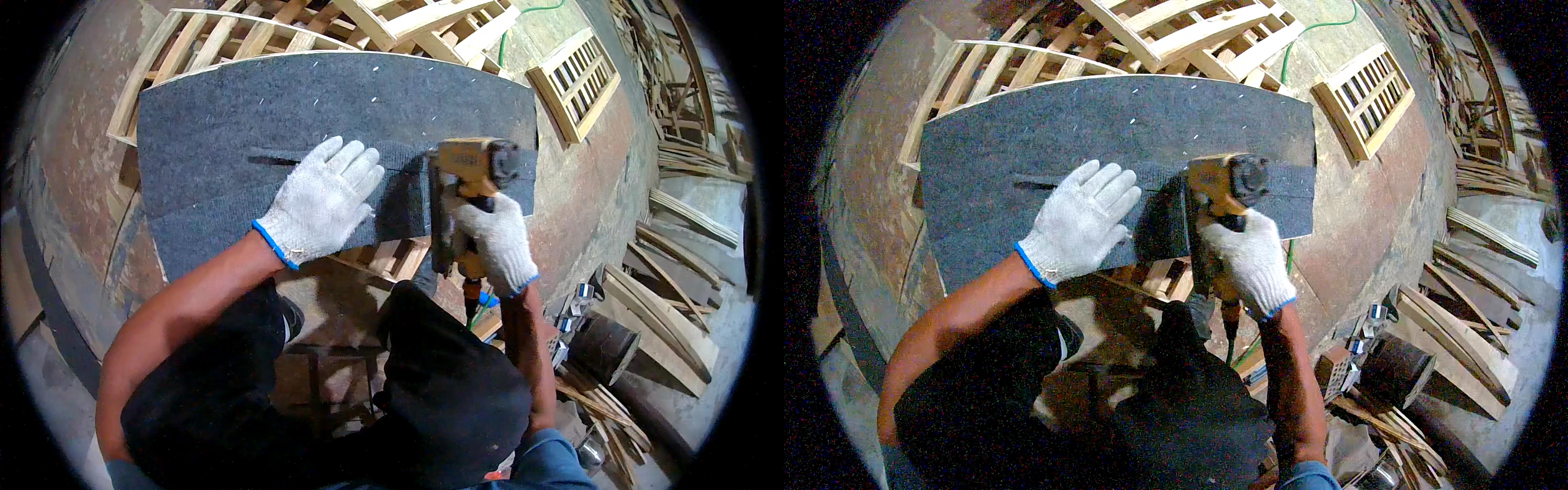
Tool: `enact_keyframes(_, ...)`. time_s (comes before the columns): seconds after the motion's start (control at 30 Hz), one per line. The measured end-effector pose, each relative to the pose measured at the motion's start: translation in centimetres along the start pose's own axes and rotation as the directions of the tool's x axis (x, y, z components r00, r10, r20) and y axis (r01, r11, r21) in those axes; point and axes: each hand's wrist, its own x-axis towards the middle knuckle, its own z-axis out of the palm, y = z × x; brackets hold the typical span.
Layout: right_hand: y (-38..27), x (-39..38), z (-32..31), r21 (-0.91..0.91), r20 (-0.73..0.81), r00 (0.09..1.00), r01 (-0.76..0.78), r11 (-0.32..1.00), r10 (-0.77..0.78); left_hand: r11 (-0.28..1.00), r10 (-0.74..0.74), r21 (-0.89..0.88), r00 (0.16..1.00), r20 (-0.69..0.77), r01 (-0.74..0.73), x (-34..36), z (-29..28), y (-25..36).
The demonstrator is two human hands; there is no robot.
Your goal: The person cuts a piece of dark grey fabric with a utility knife and staples it onto a wooden pallet frame using a pneumatic staple gun. They repeatedly fold the fabric edges and secure them to the wood, ensuring a tight fit. The person also uses a metal ruler to measure and align the fabric during the process.
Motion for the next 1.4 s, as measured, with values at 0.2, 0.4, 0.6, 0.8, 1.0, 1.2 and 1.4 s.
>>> enact_keyframes(0.2,3.2,1.8,0.6,0.060,0.034,0.999,0.009,0.998,-0.011,0.995,-0.078,0.076,0.986,0.146,0.068,4.1,-0.9,0.6)
enact_keyframes(0.4,2.9,0.7,-0.5,0.101,-0.035,0.999,0.041,0.994,-0.038,0.976,-0.119,0.202,0.970,0.214,0.075,5.8,0.0,0.8)
enact_keyframes(0.6,1.3,0.0,-2.1,0.041,-0.110,0.993,0.037,0.998,-0.032,0.977,-0.131,0.192,0.970,0.203,0.092,6.2,0.2,1.2)
enact_keyframes(0.8,1.6,0.3,-2.4,0.118,-0.076,0.996,0.046,0.992,-0.037,0.993,-0.050,0.105,0.998,-0.027,0.052,5.3,1.8,0.8)
enact_keyframes(1.0,2.4,0.6,-2.5,0.052,-0.063,0.997,0.048,0.997,-0.044,0.987,-0.148,0.077,0.981,0.123,0.140,5.9,0.7,1.3)
enact_keyframes(1.2,4.5,0.9,-2.3,0.054,-0.098,0.995,0.007,0.999,-0.002,0.920,-0.393,0.043,0.917,0.075,0.390,7.2,0.8,1.8)
enact_keyframes(1.4,6.7,0.9,-2.4,0.091,-0.097,0.994,0.050,0.995,-0.041,0.724,-0.519,-0.190,0.706,0.482,0.663,9.9,-0.2,0.3)
